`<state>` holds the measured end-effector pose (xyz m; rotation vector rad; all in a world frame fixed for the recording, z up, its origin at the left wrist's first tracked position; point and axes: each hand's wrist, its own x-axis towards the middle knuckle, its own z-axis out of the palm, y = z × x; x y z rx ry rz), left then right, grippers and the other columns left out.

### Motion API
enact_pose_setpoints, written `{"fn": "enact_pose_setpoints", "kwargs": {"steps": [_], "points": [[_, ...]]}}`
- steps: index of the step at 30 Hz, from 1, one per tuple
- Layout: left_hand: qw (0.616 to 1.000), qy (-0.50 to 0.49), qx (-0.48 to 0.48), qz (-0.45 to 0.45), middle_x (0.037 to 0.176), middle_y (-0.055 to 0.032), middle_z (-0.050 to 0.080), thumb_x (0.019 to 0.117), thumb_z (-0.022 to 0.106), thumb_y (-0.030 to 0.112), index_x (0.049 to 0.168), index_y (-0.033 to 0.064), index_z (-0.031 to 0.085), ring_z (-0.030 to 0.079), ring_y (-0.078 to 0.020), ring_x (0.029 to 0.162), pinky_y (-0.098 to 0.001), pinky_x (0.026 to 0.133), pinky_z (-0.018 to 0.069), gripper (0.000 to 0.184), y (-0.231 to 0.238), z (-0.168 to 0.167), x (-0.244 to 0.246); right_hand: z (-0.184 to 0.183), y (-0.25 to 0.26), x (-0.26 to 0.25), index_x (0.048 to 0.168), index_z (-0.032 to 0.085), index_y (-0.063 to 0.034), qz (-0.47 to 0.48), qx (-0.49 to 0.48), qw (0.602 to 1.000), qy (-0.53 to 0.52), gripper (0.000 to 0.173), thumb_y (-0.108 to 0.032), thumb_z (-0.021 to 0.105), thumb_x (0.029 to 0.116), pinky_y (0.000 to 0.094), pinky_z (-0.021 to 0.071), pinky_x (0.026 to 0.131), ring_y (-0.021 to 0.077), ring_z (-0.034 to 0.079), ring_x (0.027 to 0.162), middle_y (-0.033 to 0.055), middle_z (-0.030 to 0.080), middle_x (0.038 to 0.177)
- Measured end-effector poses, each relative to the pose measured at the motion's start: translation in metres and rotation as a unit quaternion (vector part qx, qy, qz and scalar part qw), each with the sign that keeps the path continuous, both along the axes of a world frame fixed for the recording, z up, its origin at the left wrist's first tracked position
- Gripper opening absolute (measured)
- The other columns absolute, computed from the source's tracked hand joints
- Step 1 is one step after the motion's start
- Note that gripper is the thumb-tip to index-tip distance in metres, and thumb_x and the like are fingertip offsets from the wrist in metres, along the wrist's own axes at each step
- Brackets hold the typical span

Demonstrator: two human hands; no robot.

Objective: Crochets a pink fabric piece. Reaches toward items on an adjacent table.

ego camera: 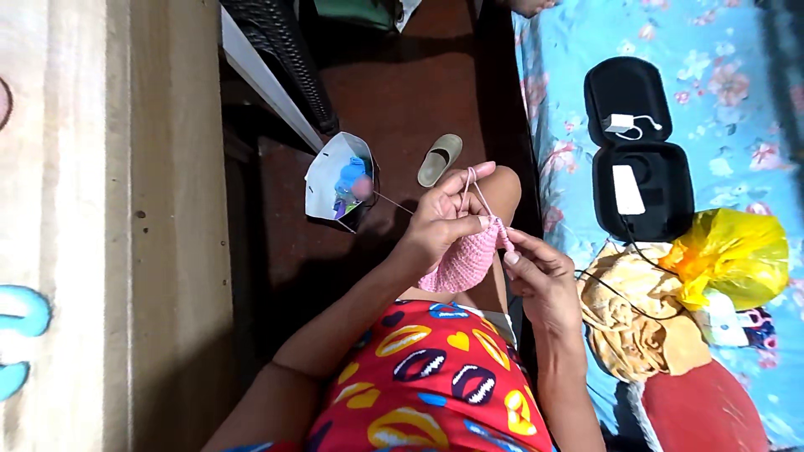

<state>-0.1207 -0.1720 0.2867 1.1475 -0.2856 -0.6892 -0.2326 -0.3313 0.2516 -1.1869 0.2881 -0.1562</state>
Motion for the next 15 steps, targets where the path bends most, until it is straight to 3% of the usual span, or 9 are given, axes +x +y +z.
{"fn": "enact_pose_setpoints", "kwargs": {"steps": [2,7,12,14,15], "points": [[1.000,-0.015,0.000,0.002,0.082,-0.0076,0.063,0.0897,0.050,-0.014,0.153,0.0073,0.043,0.059,-0.0088,0.062,-0.0202,0.057,0.0527,0.067,0.000,-0.001,0.000,0.001,0.002,0.001,0.120,0.075,-0.0037,0.009,0.037,0.999,0.007,0.029,0.002,0.062,0.0940,0.0115,0.0363,0.045,-0.0035,0.046,0.051,0.0014,0.067,0.075],[0.999,-0.027,0.033,0.026,0.087,-0.0082,0.066,0.0890,0.058,-0.014,0.157,0.0064,0.039,0.059,-0.0080,0.061,-0.0188,0.056,0.0526,0.073,0.000,-0.001,0.002,0.002,0.006,0.002,0.119,0.074,-0.0012,-0.027,-0.099,0.995,0.001,0.030,0.005,0.060,0.0934,0.0125,0.0415,0.050,-0.0034,0.051,0.057,0.0014,0.073,0.089],[0.994,-0.058,0.062,0.067,0.081,-0.0061,0.068,0.0842,0.066,-0.017,0.154,0.0005,0.040,0.062,-0.0066,0.061,-0.0175,0.060,0.0550,0.077,-0.005,-0.002,0.003,-0.002,0.009,0.003,0.119,0.074,0.0000,-0.037,-0.125,0.992,-0.006,0.030,0.006,0.060,0.0931,0.0123,0.0435,0.052,-0.0037,0.053,0.059,0.0006,0.074,0.092],[0.985,-0.139,0.066,0.079,0.081,-0.0047,0.068,0.0826,0.065,-0.016,0.153,-0.0032,0.039,0.063,-0.0060,0.063,-0.0178,0.061,0.0557,0.076,-0.006,-0.007,0.000,-0.003,0.013,0.003,0.119,0.074,-0.0002,-0.045,-0.169,0.984,-0.029,0.029,0.005,0.060,0.0936,0.0131,0.0494,0.060,-0.0028,0.059,0.068,0.0011,0.075,0.099],[0.977,-0.182,0.078,0.082,0.080,-0.0047,0.067,0.0836,0.064,-0.014,0.154,-0.0013,0.041,0.061,-0.0064,0.061,-0.0176,0.058,0.0541,0.075,-0.005,-0.008,-0.004,-0.003,0.014,0.003,0.119,0.073,0.0003,-0.046,-0.230,0.971,-0.053,0.028,0.004,0.059,0.0949,0.0154,0.0559,0.072,-0.0009,0.066,0.079,0.0025,0.075,0.105]]}}
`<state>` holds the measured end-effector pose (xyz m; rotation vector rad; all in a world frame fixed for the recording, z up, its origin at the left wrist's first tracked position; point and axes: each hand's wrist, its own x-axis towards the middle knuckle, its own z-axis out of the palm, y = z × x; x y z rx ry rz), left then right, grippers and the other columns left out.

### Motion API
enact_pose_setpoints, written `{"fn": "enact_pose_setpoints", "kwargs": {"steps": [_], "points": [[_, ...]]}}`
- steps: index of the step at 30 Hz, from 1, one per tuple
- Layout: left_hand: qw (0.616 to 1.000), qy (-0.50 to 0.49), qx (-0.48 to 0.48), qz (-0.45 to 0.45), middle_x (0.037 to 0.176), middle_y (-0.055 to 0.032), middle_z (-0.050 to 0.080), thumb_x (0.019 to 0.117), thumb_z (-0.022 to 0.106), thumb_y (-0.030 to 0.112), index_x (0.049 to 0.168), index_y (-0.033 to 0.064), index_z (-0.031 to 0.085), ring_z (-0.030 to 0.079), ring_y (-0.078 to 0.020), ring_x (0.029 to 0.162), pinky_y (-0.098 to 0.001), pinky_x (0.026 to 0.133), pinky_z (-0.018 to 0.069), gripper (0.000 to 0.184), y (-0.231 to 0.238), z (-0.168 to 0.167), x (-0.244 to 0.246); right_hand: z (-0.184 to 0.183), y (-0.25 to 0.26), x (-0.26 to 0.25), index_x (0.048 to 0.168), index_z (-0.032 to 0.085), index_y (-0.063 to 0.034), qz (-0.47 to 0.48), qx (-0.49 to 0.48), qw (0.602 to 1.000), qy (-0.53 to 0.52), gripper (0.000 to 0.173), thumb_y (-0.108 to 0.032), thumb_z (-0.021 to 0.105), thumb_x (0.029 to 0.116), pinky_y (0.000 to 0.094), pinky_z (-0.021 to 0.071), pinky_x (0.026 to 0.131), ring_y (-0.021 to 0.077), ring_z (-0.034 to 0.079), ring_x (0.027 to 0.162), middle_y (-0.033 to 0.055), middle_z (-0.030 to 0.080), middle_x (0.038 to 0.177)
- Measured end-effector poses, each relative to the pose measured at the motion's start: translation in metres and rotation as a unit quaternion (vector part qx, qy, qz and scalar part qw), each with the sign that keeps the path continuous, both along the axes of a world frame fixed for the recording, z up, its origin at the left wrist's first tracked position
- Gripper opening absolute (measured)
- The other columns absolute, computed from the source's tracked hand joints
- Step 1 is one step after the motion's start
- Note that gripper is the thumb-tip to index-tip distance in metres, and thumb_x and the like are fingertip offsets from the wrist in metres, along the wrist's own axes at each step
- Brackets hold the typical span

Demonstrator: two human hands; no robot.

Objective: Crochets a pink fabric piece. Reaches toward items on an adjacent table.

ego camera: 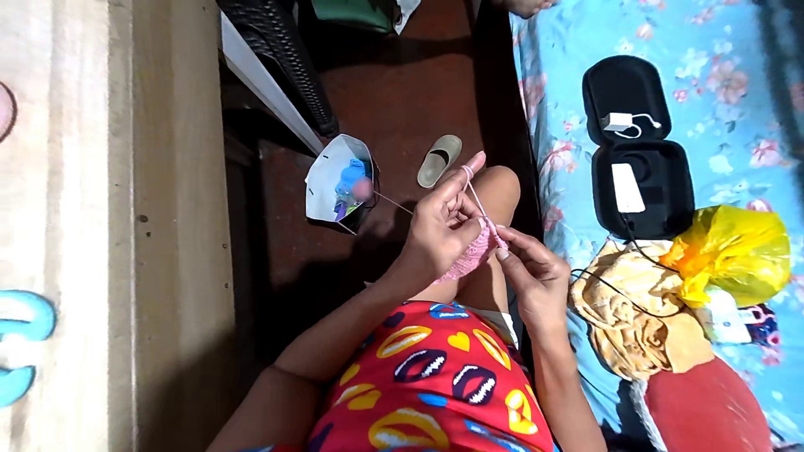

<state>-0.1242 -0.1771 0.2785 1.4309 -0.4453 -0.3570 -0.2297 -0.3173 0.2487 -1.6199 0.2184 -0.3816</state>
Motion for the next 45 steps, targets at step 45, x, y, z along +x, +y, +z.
{"fn": "enact_pose_setpoints", "kwargs": {"steps": [45], "points": [[0.979,0.116,-0.146,-0.086,0.082,0.0001,0.069,0.0827,0.058,-0.015,0.134,-0.0040,0.061,0.061,-0.0028,0.065,-0.0163,0.061,0.0519,0.053,0.011,0.002,0.024,0.015,0.002,0.000,0.108,0.078,0.0027,-0.053,-0.275,0.956,-0.089,0.023,0.001,0.061,0.0925,0.0110,0.0495,0.069,-0.0004,0.058,0.073,0.0062,0.065,0.082]]}}
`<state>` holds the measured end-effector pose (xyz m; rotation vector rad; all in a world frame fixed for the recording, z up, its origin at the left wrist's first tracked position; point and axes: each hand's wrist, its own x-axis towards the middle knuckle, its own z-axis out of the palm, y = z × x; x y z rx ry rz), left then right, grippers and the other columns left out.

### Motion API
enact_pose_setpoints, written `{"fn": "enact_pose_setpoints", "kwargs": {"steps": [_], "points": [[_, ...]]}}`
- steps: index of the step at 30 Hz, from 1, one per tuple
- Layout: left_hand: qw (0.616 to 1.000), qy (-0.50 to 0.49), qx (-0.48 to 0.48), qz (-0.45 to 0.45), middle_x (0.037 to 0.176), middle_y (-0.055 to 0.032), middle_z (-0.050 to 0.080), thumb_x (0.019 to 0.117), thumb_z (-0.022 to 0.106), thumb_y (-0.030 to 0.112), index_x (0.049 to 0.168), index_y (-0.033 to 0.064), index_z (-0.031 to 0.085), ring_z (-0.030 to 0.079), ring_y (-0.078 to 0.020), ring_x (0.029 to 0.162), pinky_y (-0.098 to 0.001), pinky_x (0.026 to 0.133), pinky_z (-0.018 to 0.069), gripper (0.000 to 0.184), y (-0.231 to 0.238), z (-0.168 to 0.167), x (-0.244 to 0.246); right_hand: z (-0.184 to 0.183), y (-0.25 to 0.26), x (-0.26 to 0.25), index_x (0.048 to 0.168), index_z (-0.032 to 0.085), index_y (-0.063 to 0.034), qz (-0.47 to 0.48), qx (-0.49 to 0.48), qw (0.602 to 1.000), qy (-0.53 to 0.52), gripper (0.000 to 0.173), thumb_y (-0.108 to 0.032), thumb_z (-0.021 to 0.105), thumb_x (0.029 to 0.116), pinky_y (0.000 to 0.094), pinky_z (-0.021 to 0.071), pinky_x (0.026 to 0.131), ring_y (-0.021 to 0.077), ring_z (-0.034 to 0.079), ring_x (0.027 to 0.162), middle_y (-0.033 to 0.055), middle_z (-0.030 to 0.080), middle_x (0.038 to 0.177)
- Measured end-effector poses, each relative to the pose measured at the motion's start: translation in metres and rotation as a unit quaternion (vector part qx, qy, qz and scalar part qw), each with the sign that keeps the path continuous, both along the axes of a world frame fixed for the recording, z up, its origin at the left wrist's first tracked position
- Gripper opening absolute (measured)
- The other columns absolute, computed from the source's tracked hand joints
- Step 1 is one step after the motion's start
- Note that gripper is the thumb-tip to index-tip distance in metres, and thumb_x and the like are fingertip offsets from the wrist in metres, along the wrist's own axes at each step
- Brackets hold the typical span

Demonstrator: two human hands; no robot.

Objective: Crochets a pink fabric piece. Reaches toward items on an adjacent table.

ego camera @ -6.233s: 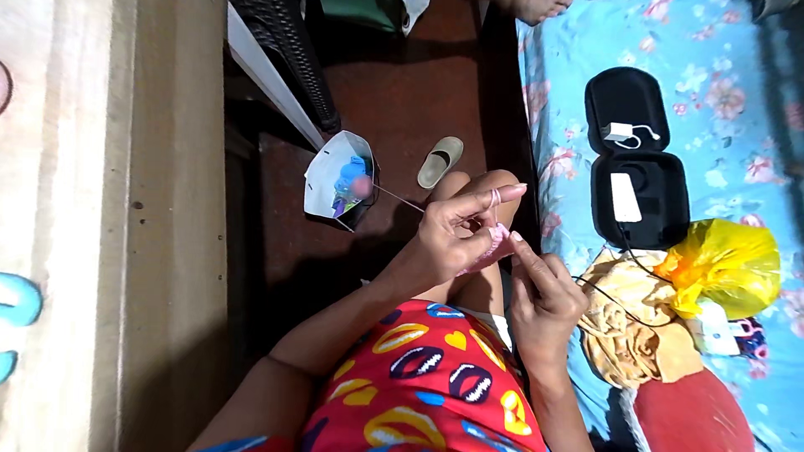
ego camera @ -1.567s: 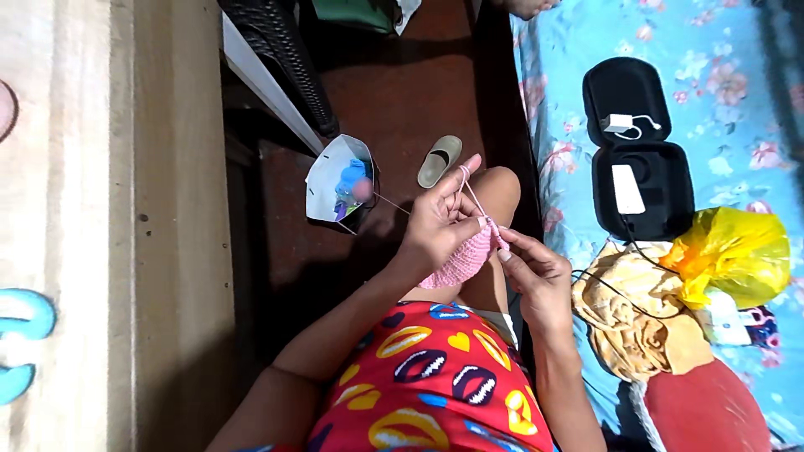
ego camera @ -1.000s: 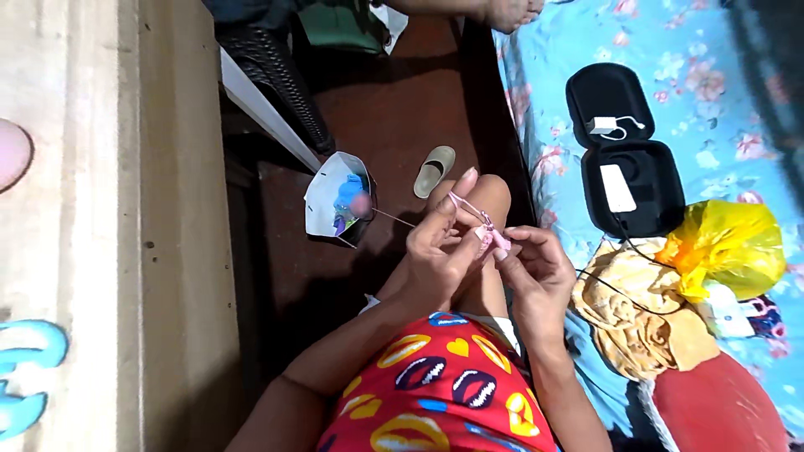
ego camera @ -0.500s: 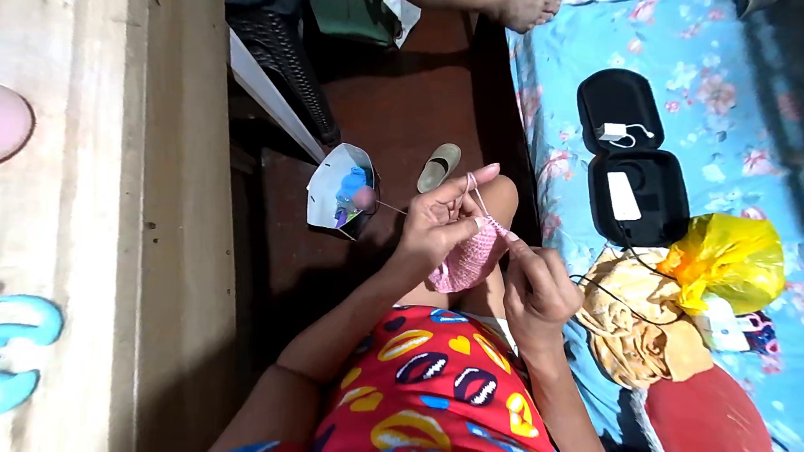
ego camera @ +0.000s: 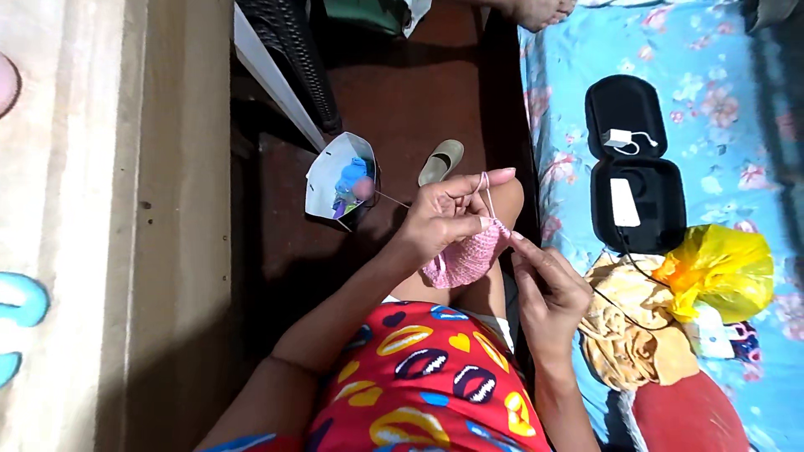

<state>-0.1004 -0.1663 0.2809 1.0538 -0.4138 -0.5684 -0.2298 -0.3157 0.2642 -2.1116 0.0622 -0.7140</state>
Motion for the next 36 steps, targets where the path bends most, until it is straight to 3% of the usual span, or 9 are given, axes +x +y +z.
{"fn": "enact_pose_setpoints", "kwargs": {"steps": [2,6,11,14,18,22,25,29,36], "points": [[0.999,0.037,0.018,0.001,0.079,-0.0004,0.066,0.0816,0.057,-0.013,0.133,-0.0005,0.064,0.058,-0.0034,0.062,-0.0158,0.054,0.0467,0.053,0.000,0.001,0.000,0.001,0.001,0.000,0.108,0.078,0.0014,-0.017,-0.071,0.997,-0.011,0.023,-0.001,0.061,0.0934,0.0138,0.0461,0.061,0.0039,0.055,0.066,0.0090,0.063,0.078],[0.993,0.102,0.048,-0.040,0.083,-0.0027,0.066,0.0846,0.052,-0.011,0.134,0.0021,0.063,0.061,-0.0060,0.067,-0.0192,0.061,0.0526,0.052,0.004,0.002,0.003,0.000,0.000,-0.001,0.109,0.079,-0.0007,-0.013,-0.110,0.994,-0.012,0.025,-0.002,0.060,0.0937,0.0167,0.0446,0.057,0.0068,0.054,0.062,0.0099,0.062,0.076],[0.988,0.140,0.021,-0.059,0.096,-0.0030,0.069,0.0823,0.051,-0.010,0.130,0.0019,0.065,0.063,-0.0043,0.072,-0.0174,0.062,0.0529,0.051,0.005,-0.002,0.006,-0.002,-0.004,-0.001,0.106,0.078,0.0031,0.044,0.041,0.998,0.015,0.022,0.002,0.060,0.0927,0.0106,0.0492,0.070,-0.0018,0.057,0.074,0.0045,0.064,0.080],[0.986,0.152,0.002,-0.068,0.087,-0.0023,0.069,0.0827,0.050,-0.011,0.131,-0.0002,0.063,0.062,-0.0038,0.068,-0.0171,0.059,0.0516,0.051,0.005,-0.002,0.004,-0.002,-0.005,-0.002,0.109,0.077,0.0017,0.069,0.195,0.977,0.050,0.024,0.005,0.062,0.0909,0.0155,0.0565,0.076,0.0002,0.066,0.081,0.0024,0.074,0.093],[0.990,0.126,-0.008,-0.058,0.087,-0.0031,0.066,0.0847,0.049,-0.010,0.133,0.0002,0.062,0.063,-0.0068,0.070,-0.0203,0.064,0.0546,0.051,0.005,-0.007,-0.001,-0.007,-0.005,0.003,0.118,0.076,-0.0051,0.116,0.351,0.925,0.083,0.028,0.002,0.062,0.0949,0.0127,0.0480,0.058,-0.0042,0.057,0.065,-0.0008,0.075,0.099],[0.995,0.017,-0.064,-0.073,0.112,-0.0135,0.067,0.0879,0.054,-0.011,0.146,-0.0086,0.046,0.067,-0.0130,0.089,-0.0256,0.080,0.0572,0.059,0.012,-0.035,0.004,-0.006,-0.004,0.007,0.123,0.073,-0.0020,0.108,0.333,0.932,0.096,0.032,0.004,0.060,0.0947,0.0117,0.0462,0.057,-0.0049,0.055,0.064,-0.0003,0.074,0.101],[0.998,0.010,0.056,0.002,0.094,-0.0069,0.066,0.0860,0.059,-0.011,0.149,-0.0022,0.048,0.062,-0.0083,0.070,-0.0211,0.065,0.0558,0.064,0.005,0.005,-0.008,-0.006,-0.003,0.007,0.121,0.073,-0.0007,0.090,0.311,0.942,0.089,0.031,0.006,0.059,0.0938,0.0125,0.0508,0.063,-0.0045,0.059,0.070,-0.0002,0.075,0.104],[0.995,-0.030,0.075,0.052,0.078,-0.0058,0.065,0.0860,0.060,-0.016,0.150,0.0011,0.048,0.057,-0.0070,0.057,-0.0175,0.054,0.0518,0.068,0.004,0.011,-0.019,-0.008,-0.001,0.008,0.123,0.074,-0.0049,0.103,0.399,0.905,0.103,0.032,0.003,0.061,0.0942,0.0126,0.0443,0.054,-0.0038,0.054,0.061,-0.0001,0.074,0.092],[0.998,0.034,0.059,0.003,0.083,-0.0042,0.067,0.0872,0.056,-0.015,0.143,0.0015,0.056,0.062,-0.0070,0.067,-0.0201,0.064,0.0552,0.058,0.003,-0.007,-0.023,-0.014,-0.004,0.010,0.127,0.072,-0.0074,0.132,0.423,0.885,0.143,0.035,0.000,0.060,0.0954,0.0111,0.0415,0.053,-0.0068,0.048,0.058,-0.0040,0.073,0.094]]}}
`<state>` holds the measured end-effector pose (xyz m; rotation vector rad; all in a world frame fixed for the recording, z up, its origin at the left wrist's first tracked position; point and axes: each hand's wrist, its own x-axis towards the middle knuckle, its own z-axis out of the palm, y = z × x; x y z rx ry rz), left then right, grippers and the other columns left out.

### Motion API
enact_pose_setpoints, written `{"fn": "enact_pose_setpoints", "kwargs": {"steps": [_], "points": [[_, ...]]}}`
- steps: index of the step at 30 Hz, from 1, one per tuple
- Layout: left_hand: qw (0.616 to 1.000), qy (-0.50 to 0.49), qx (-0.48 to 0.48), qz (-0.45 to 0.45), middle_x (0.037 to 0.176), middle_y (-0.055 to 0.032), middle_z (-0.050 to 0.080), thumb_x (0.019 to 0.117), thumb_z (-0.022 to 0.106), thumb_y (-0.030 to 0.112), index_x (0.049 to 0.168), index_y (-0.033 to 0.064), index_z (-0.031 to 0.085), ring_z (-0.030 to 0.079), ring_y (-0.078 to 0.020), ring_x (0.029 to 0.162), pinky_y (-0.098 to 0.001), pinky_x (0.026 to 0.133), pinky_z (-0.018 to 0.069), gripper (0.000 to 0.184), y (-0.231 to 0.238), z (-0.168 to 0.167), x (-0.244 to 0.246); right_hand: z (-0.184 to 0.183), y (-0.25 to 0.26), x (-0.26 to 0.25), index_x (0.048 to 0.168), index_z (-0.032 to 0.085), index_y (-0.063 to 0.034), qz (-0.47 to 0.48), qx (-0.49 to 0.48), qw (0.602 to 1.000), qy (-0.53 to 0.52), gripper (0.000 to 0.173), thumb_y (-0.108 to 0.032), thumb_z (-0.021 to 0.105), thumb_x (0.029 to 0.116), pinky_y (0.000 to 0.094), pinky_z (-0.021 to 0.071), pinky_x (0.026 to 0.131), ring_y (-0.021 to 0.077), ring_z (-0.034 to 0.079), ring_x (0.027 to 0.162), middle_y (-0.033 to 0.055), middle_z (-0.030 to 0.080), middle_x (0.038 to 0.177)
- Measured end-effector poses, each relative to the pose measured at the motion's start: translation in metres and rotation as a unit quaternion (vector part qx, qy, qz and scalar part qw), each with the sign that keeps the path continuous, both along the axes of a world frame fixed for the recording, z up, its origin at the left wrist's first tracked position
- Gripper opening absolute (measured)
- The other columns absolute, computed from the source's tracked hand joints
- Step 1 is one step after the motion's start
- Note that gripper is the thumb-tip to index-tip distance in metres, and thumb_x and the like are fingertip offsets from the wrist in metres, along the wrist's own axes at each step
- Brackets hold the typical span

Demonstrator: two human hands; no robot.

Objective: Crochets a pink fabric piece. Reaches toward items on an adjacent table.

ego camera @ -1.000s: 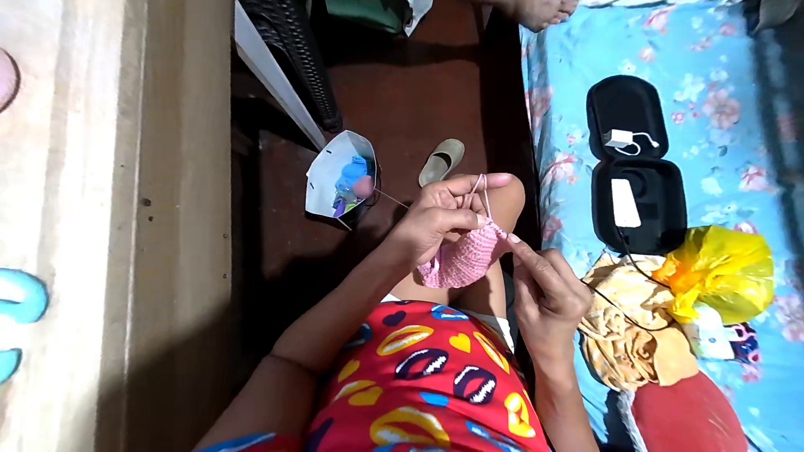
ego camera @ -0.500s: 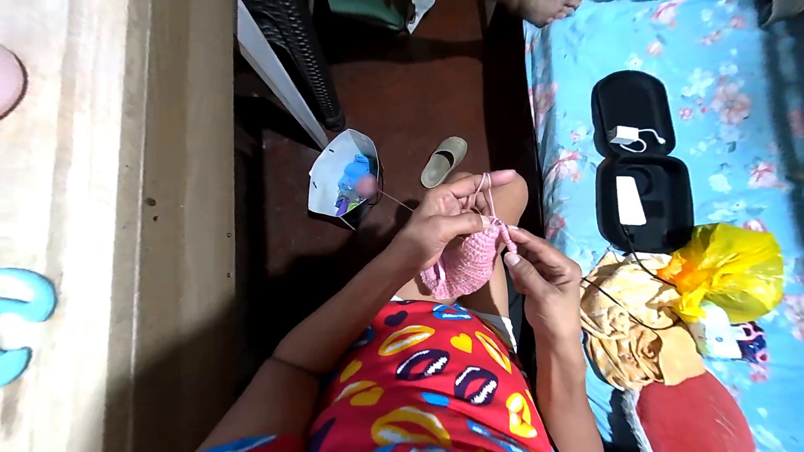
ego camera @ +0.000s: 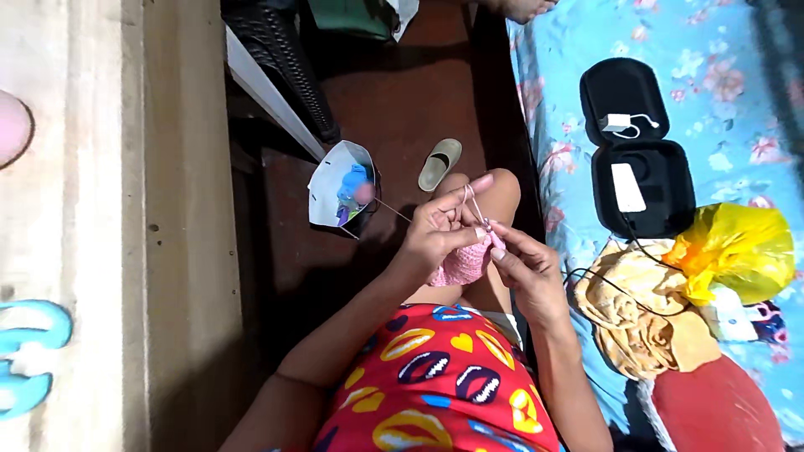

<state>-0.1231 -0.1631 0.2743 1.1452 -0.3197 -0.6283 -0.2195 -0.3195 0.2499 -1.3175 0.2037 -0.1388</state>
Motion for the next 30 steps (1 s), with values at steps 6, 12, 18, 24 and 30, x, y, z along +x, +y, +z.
{"fn": "enact_pose_setpoints", "kwargs": {"steps": [6,12,18,24,30], "points": [[0.994,0.021,0.062,-0.088,0.077,0.0049,0.073,0.0970,0.055,0.022,0.076,0.0153,0.074,0.069,-0.0055,0.074,-0.0266,0.075,0.0586,0.028,0.043,-0.029,0.044,-0.004,-0.017,-0.004,0.121,0.075,-0.0093,0.008,0.000,1.000,0.011,0.031,-0.002,0.063,0.0945,0.0114,0.0426,0.054,-0.0067,0.050,0.058,-0.0057,0.074,0.093],[0.988,-0.021,-0.113,-0.101,0.115,-0.0022,0.075,0.0944,0.067,0.035,0.101,0.0207,0.081,0.068,-0.0181,0.115,-0.0366,0.104,0.0514,0.021,0.042,-0.037,0.051,-0.005,-0.014,-0.002,0.120,0.076,-0.0099,0.022,-0.004,1.000,0.011,0.031,-0.001,0.062,0.0940,0.0106,0.0418,0.053,-0.0074,0.049,0.058,-0.0057,0.074,0.095],[0.993,-0.055,-0.063,-0.086,0.114,-0.0057,0.071,0.0838,0.062,-0.008,0.161,0.0054,0.022,0.071,-0.0143,0.095,-0.0310,0.088,0.0595,0.088,-0.002,-0.014,0.026,-0.003,-0.013,-0.004,0.124,0.074,-0.0055,-0.011,-0.043,0.999,-0.004,0.035,0.002,0.058,0.0938,0.0112,0.0422,0.054,-0.0067,0.050,0.059,-0.0035,0.075,0.097],[0.999,-0.044,-0.016,0.021,0.094,-0.0041,0.073,0.0809,0.061,-0.019,0.160,0.0036,0.025,0.071,-0.0098,0.076,-0.0248,0.076,0.0608,0.090,-0.014,-0.009,0.016,-0.002,-0.003,-0.004,0.123,0.070,-0.0027,-0.065,-0.117,0.991,-0.007,0.034,0.003,0.056,0.0930,0.0129,0.0455,0.056,-0.0032,0.054,0.061,-0.0046,0.069,0.083],[0.991,-0.092,0.082,0.047,0.086,-0.0057,0.068,0.0818,0.064,-0.020,0.160,0.0128,0.034,0.061,-0.0061,0.059,-0.0169,0.057,0.0538,0.090,-0.012,0.002,0.005,-0.003,0.004,-0.004,0.110,0.061,-0.0059,-0.097,-0.149,0.984,0.004,0.021,0.003,0.058,0.0906,0.0139,0.0473,0.057,-0.0027,0.055,0.060,-0.0075,0.062,0.073]]}}
